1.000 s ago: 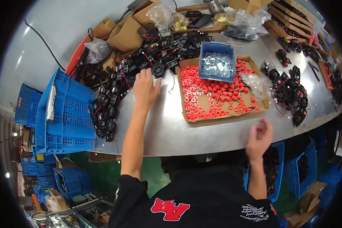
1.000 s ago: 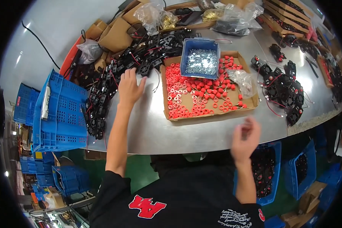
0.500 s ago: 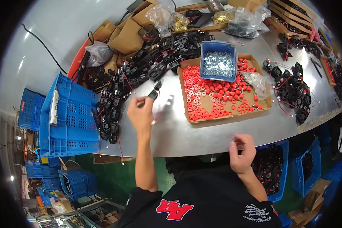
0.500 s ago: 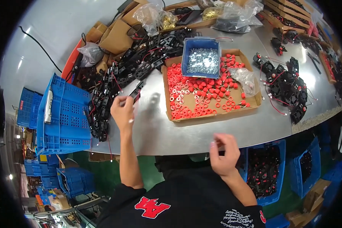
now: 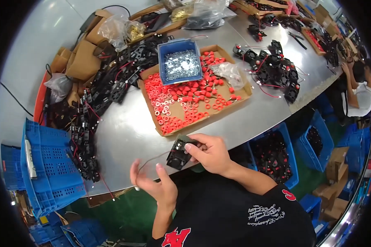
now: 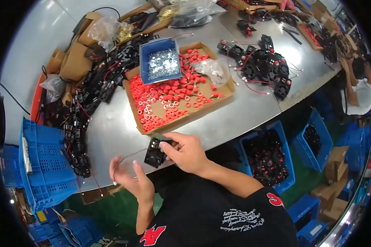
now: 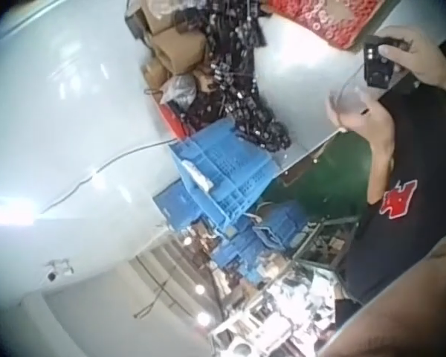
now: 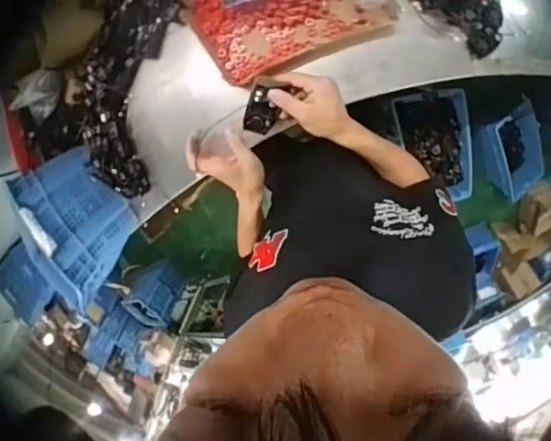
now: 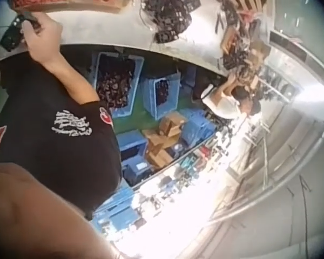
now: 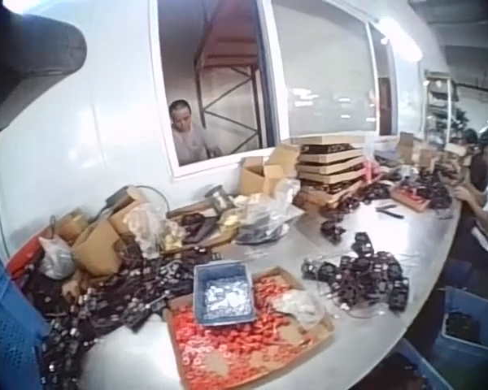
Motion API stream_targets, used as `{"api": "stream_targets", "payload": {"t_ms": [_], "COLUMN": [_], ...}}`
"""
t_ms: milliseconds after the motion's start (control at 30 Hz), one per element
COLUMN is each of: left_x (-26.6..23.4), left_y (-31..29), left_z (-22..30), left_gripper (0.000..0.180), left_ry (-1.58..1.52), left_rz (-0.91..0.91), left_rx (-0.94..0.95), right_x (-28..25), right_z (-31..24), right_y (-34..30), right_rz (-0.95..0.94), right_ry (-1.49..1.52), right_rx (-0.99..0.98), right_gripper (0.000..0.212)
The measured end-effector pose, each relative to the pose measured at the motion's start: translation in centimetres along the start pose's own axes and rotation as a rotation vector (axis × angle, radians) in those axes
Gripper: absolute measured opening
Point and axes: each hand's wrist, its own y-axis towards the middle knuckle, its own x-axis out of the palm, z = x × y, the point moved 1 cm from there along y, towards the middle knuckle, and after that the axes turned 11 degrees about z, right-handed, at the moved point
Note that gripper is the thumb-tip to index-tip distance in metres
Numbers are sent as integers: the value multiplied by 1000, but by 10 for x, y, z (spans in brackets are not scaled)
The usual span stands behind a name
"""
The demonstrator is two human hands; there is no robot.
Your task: Manually assembling small red plastic rings into black electronic components at a factory workstation.
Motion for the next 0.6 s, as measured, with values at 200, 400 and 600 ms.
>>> {"api": "stream_targets", "payload": {"t_ms": [200, 400, 600], "left_x": [3, 27, 30], "left_y": [-13, 5, 14], "left_z": [14, 41, 30], "left_gripper": [55, 77, 62], "left_ry": [-97, 191, -251], "left_rz": [167, -496, -738], "left_rx": [688, 556, -47], "right_x": [-14, -23, -23], "right_z": [-6, -21, -40], "right_y": [-9, -1, 15], "right_rz": [96, 54, -235], "right_ry": [-209, -296, -146], "right_rx": [-218, -275, -141], "right_gripper": [26, 24, 23]}}
